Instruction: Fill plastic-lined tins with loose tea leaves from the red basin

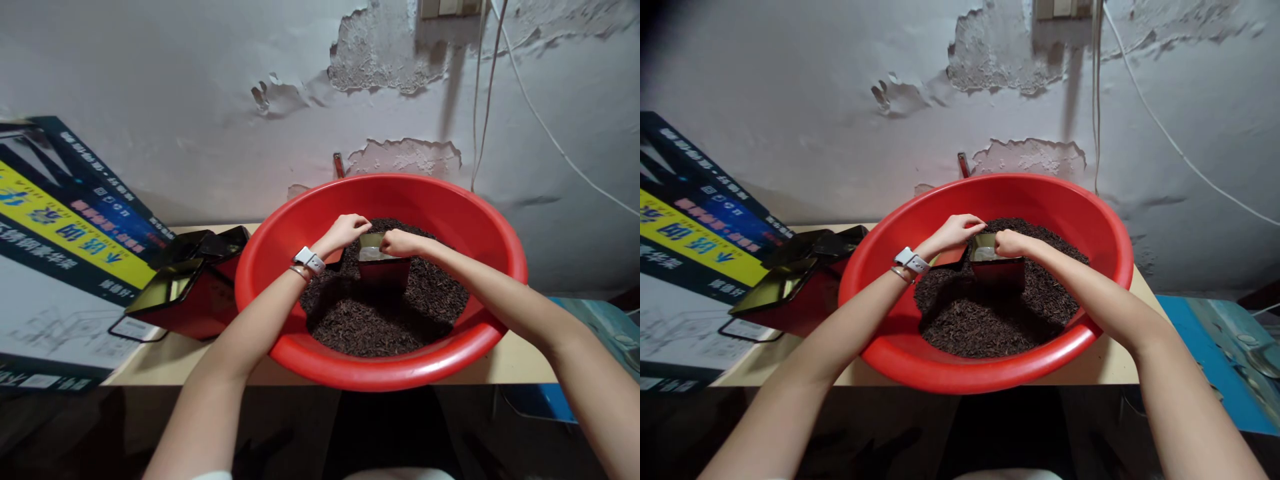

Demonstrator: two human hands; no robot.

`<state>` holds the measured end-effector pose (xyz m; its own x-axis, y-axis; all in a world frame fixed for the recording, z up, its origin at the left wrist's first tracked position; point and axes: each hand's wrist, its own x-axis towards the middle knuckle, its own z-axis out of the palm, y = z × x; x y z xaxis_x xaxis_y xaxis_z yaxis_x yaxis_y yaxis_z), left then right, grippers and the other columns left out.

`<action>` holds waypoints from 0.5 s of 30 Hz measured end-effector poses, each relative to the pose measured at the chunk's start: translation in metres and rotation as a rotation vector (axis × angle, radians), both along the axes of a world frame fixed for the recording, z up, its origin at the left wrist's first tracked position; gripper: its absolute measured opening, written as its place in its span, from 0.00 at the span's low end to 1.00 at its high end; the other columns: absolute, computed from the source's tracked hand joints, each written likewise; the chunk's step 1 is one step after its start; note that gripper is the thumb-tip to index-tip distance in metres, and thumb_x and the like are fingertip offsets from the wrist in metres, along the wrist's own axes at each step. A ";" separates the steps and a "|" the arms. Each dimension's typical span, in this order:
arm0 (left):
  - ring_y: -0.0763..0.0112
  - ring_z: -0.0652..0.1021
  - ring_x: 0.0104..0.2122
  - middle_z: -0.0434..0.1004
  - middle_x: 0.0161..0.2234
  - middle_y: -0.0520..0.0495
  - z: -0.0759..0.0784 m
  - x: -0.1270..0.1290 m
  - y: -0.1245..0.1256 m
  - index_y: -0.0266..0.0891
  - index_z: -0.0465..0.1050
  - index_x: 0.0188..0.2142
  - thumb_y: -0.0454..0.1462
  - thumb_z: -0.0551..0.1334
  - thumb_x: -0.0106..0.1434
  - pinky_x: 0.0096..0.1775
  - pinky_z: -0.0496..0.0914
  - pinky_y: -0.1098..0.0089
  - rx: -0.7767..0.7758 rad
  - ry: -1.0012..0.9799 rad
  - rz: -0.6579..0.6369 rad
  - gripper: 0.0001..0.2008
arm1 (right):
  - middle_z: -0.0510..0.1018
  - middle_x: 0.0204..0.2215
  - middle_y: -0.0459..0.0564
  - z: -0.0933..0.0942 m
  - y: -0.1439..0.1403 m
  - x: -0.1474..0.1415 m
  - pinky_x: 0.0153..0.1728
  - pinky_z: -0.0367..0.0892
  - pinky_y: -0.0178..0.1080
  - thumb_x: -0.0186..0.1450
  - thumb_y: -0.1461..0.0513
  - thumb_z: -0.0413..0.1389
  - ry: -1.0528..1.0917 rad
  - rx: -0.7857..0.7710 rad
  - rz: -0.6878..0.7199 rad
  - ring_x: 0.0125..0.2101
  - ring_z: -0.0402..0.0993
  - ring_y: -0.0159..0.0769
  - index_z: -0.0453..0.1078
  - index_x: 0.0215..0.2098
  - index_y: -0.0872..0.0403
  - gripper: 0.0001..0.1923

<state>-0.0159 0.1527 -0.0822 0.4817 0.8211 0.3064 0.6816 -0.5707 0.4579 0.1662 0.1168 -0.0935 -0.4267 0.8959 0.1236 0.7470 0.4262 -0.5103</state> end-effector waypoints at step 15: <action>0.58 0.79 0.38 0.82 0.35 0.42 0.005 -0.004 -0.004 0.39 0.81 0.28 0.42 0.71 0.52 0.42 0.69 0.65 -0.093 -0.184 -0.062 0.09 | 0.80 0.27 0.52 0.030 0.007 0.025 0.37 0.66 0.37 0.59 0.64 0.55 0.241 0.070 -0.303 0.32 0.73 0.36 0.80 0.30 0.60 0.11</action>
